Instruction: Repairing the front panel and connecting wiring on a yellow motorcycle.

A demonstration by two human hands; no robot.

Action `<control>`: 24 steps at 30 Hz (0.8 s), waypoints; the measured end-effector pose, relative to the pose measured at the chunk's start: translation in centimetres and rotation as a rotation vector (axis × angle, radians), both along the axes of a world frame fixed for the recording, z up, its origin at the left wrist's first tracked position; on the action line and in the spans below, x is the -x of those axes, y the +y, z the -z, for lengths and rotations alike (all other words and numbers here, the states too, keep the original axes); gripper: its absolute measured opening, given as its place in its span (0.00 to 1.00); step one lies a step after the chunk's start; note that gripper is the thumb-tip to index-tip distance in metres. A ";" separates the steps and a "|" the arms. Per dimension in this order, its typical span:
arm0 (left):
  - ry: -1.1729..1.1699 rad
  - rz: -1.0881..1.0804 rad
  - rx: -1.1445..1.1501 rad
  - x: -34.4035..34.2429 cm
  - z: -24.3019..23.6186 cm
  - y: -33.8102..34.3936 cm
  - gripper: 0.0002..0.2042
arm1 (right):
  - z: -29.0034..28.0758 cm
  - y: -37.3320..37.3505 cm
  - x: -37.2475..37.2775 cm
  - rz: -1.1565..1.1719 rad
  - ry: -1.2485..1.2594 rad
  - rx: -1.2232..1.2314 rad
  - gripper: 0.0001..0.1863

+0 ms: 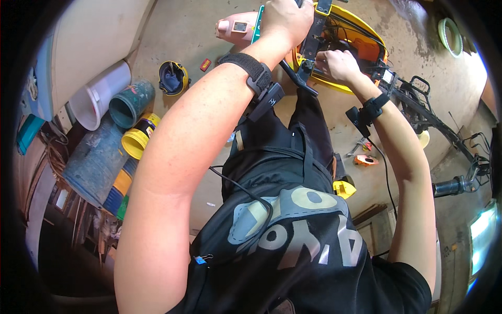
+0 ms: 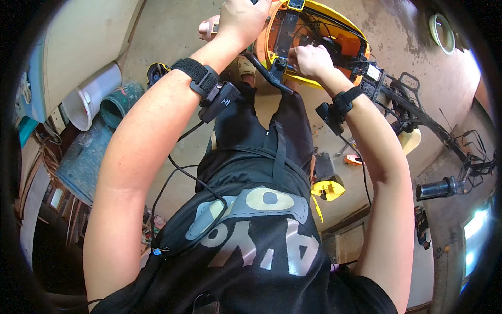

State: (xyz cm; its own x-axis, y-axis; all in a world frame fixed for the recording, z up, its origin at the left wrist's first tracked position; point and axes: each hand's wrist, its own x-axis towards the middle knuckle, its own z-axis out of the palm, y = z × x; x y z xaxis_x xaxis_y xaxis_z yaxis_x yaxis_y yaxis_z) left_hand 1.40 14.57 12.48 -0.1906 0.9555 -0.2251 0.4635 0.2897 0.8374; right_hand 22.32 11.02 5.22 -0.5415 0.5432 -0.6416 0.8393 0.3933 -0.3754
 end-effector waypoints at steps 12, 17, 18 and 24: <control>0.023 -0.028 0.017 -0.1 0.1 0.1 0.18 | -0.8 4.1 2.9 -0.373 -0.068 -0.099 0.11; 0.020 -0.025 0.011 -0.1 -0.2 0.1 0.18 | -0.7 4.5 2.8 -0.277 -0.079 0.065 0.16; 0.019 -0.030 -0.007 -0.1 -0.2 0.1 0.18 | -0.6 4.3 2.6 -0.241 -0.079 0.069 0.16; 0.021 -0.036 -0.005 -0.2 -0.1 0.1 0.18 | 0.6 2.3 0.6 -0.064 -0.068 0.125 0.16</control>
